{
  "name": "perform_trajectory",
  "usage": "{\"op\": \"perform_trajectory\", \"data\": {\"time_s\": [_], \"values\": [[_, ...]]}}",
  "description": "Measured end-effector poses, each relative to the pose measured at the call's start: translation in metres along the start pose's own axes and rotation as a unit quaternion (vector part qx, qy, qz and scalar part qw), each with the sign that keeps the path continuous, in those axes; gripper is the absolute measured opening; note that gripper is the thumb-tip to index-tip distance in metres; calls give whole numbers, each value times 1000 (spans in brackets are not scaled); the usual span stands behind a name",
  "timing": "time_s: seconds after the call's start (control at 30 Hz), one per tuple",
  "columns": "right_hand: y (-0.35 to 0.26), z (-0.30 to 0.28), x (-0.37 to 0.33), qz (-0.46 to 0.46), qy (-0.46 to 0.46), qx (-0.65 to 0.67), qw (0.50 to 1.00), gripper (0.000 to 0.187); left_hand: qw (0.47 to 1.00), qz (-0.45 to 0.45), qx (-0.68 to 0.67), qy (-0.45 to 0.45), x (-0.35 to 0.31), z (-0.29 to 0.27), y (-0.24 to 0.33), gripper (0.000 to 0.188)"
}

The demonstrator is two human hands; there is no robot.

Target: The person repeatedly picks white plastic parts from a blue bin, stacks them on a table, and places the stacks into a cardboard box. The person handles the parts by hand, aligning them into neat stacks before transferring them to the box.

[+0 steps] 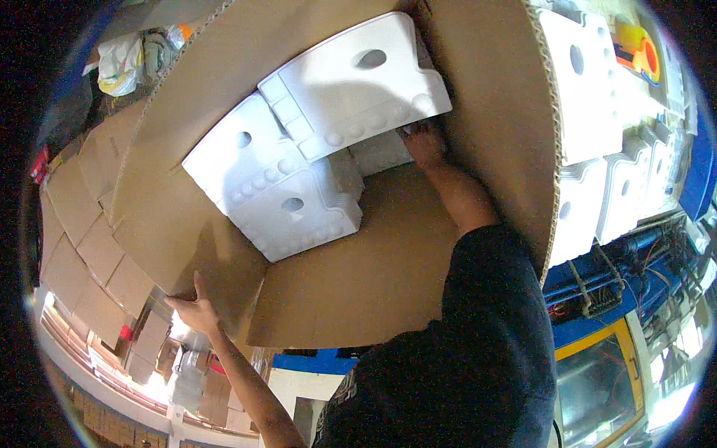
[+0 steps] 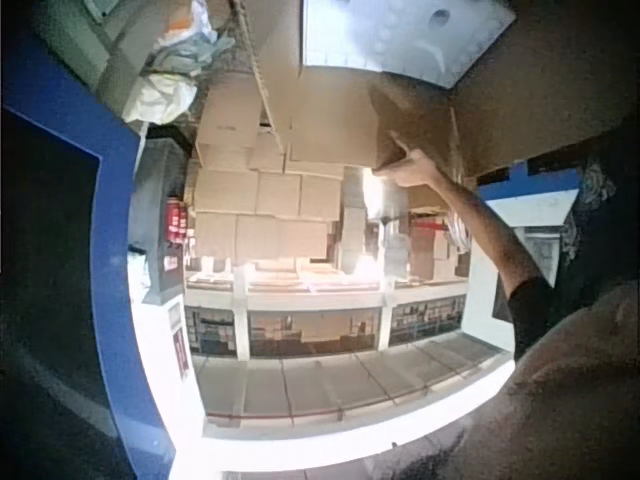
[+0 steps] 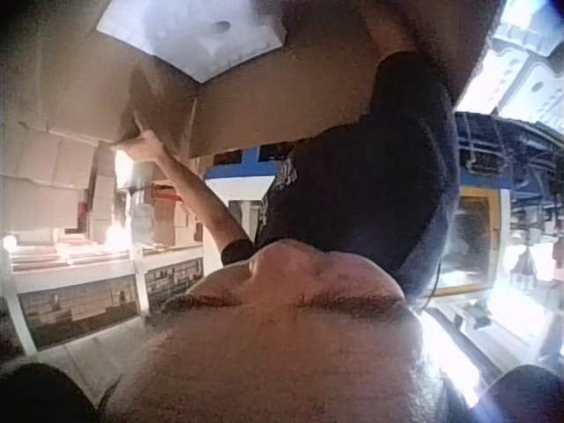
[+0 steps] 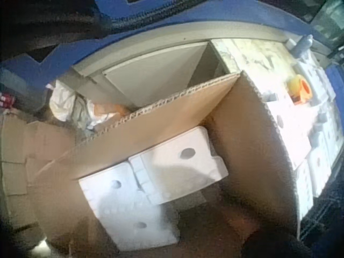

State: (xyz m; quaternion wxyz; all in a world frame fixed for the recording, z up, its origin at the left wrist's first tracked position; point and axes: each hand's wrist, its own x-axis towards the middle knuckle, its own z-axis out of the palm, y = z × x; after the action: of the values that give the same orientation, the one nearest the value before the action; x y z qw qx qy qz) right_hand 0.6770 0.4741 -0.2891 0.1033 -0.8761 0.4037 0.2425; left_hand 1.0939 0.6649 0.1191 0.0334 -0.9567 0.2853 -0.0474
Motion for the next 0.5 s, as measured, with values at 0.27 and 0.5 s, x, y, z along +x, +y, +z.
{"op": "perform_trajectory", "data": {"time_s": [0.27,0.5], "values": [[0,-14,54,188,-243,270,912,39,1000,-1,4,-3,0,-3,9,80],[20,0,65,196,-201,306,910,39,999,-38,-16,-14,0,-6,16,77]]}}
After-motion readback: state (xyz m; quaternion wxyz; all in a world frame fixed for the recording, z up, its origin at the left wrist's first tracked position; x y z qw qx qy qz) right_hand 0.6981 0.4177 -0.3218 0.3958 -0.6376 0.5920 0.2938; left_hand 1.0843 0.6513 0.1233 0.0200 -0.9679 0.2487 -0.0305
